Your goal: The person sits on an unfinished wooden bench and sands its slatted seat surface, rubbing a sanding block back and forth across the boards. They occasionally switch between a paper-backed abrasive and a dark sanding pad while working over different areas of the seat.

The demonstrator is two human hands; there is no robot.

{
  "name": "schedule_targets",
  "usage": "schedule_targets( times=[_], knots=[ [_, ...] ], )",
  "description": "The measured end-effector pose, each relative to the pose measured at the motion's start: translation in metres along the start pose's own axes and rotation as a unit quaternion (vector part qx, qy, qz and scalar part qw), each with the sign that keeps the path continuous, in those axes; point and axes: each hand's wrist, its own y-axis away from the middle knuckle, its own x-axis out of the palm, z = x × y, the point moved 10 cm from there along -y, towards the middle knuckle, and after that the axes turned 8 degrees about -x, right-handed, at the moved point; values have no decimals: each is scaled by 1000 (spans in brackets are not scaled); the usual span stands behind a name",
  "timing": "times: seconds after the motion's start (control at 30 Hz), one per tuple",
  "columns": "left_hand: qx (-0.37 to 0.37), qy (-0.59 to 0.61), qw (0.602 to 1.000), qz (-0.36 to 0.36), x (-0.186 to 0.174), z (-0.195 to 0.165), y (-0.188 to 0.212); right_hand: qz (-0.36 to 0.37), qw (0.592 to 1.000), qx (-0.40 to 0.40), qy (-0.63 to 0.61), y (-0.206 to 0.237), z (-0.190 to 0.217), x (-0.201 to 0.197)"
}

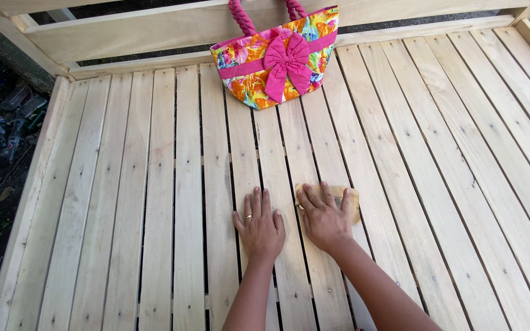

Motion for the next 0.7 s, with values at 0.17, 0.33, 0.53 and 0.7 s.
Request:
schedule_targets(
  times=[0.17, 0.33, 0.53, 0.7],
  knots=[
    [0, -10, 1000, 17, 15, 2, -1, -60, 998, 16, -14, -110, -15, -21],
    [8, -16, 1000, 20, 7, -1, -3, -69, 997, 25, 37, -153, -16, -31],
    [-4, -14, 999, 45, 5, 0, 0, -42, 999, -8, 9, -28, -8, 1],
    [10, -2, 1000, 6, 4, -2, 1, -36, 999, -5, 15, 12, -13, 7]
  ],
)
